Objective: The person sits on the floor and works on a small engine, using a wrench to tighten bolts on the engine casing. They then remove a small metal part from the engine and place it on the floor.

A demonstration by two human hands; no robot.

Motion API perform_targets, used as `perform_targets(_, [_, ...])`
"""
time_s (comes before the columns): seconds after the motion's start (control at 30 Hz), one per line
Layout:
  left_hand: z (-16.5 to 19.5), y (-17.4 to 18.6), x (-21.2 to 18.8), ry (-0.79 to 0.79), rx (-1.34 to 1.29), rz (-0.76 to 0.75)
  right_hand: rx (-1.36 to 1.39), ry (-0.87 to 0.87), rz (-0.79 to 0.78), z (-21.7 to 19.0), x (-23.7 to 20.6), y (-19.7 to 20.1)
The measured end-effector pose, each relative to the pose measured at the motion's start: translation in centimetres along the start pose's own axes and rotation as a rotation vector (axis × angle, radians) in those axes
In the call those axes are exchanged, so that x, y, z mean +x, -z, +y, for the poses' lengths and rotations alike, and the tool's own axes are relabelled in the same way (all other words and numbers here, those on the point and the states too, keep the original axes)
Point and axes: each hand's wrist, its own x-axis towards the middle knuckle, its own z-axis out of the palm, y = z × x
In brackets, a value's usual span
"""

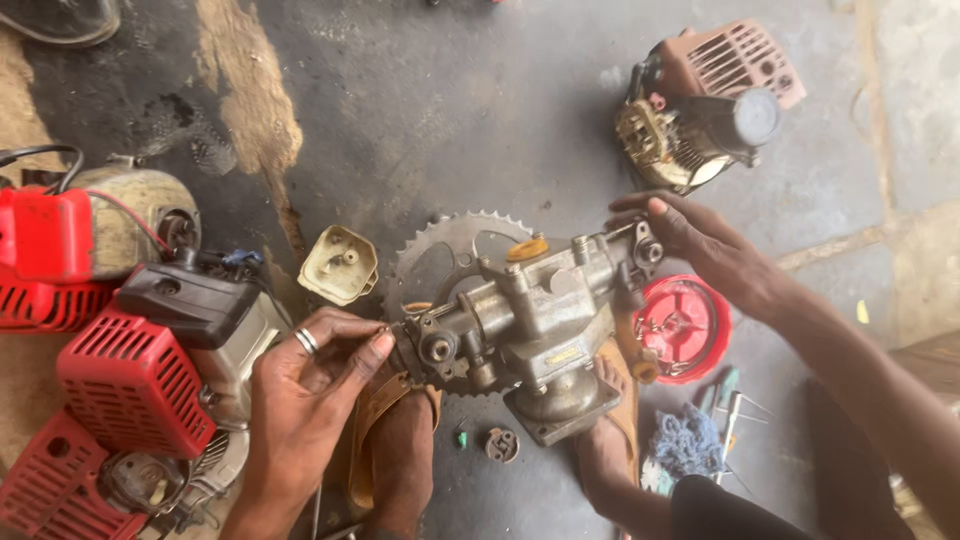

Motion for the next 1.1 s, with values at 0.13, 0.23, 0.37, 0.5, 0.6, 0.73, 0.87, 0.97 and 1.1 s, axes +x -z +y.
perform_targets(0.13, [-0.4,-0.6,-1.0,0.018,-0.082,0.051,0.336,-0.179,0.017,2.1,-0.2,-2.1])
perform_targets(0.23, [-0.9,-1.0,-0.2,-0.077,-0.084,0.087,0.399,-0.059,-0.002,2.3,-0.2,-2.2])
perform_targets(0.37, [-1.0,-0.4,0.4,-0.123,-0.13,0.026,0.278,-0.147,0.065,1.9,-1.2,-2.3])
perform_targets(0.5, [-0.9,-0.8,0.6,0.052,-0.049,0.132,0.333,-0.121,0.039,1.5,-1.8,-2.6])
perform_targets(0.6, [-0.7,-1.3,0.7,0.027,0.002,0.19,0.353,-0.101,0.058,1.6,-1.9,-3.1])
perform_targets(0.73, [0.0,-1.3,1.0,-0.071,0.016,0.151,0.417,-0.154,0.073,2.3,-3.4,-4.2])
perform_targets(0.87, [1.5,-1.6,2.0,-0.088,0.361,0.163,0.379,-0.304,0.107,3.2,-6.6,-5.6])
perform_targets(0.97, [2.4,-2.9,3.0,-0.15,0.561,0.153,0.479,-0.348,0.12,3.2,-8.8,-7.1])
perform_targets(1.1, [2.1,-4.5,2.9,-0.368,0.636,0.157,0.486,-0.323,0.089,2.8,-10.5,-8.1])
